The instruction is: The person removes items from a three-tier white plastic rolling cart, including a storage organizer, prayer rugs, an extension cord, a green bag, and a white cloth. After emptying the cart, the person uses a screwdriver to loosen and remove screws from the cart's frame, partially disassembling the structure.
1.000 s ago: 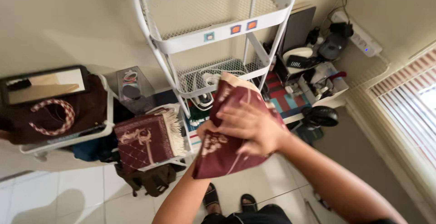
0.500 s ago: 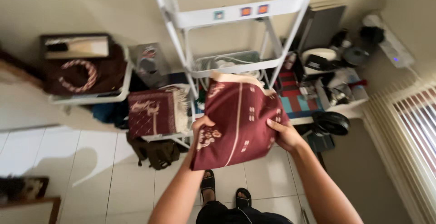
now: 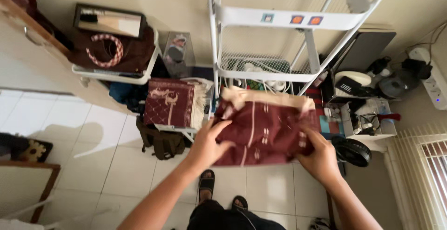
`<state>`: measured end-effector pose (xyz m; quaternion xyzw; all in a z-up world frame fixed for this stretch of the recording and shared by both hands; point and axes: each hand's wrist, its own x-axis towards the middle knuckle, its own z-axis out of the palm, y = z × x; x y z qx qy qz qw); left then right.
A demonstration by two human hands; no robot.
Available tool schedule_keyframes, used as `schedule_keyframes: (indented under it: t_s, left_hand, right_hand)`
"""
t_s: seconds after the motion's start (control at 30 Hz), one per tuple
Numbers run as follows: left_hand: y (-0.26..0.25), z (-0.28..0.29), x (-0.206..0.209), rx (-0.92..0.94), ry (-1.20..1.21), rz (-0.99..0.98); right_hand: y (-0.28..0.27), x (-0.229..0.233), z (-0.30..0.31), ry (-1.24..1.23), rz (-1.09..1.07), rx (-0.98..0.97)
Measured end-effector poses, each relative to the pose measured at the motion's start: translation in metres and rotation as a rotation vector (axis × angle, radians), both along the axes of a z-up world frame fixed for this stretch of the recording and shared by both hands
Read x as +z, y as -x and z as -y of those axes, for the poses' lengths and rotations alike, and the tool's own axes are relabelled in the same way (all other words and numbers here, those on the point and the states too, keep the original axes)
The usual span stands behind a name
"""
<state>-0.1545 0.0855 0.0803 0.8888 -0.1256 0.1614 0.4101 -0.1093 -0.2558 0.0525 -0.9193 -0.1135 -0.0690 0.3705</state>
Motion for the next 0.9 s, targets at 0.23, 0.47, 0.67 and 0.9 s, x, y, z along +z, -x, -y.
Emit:
schedule_keyframes:
  t_s: [0.23, 0.47, 0.67, 0.9]
  left_hand:
    - [-0.020, -0.067, -0.020, -0.017, 0.228, 0.004]
    - [0.051, -0.105, -0.089, -0.192, 1.437, -0.862]
    - [0.078, -0.142, -0.172, 0.262, 1.703, -0.599]
    - [0.006, -0.209, -0.174, 0.416, 1.513, -0.396]
  right_hand:
    - [-0.063, -0.060, -0.005, -0.472, -0.367, 0.247]
    - [-0.092, -0.056, -0.092, -0.553, -1.082, 0.430]
    - [-0.156, -0.010, -0.259, 0.100, -0.484, 0.706]
    - [-0.208, 0.049, -0.445, 0.129, 0.011, 0.780]
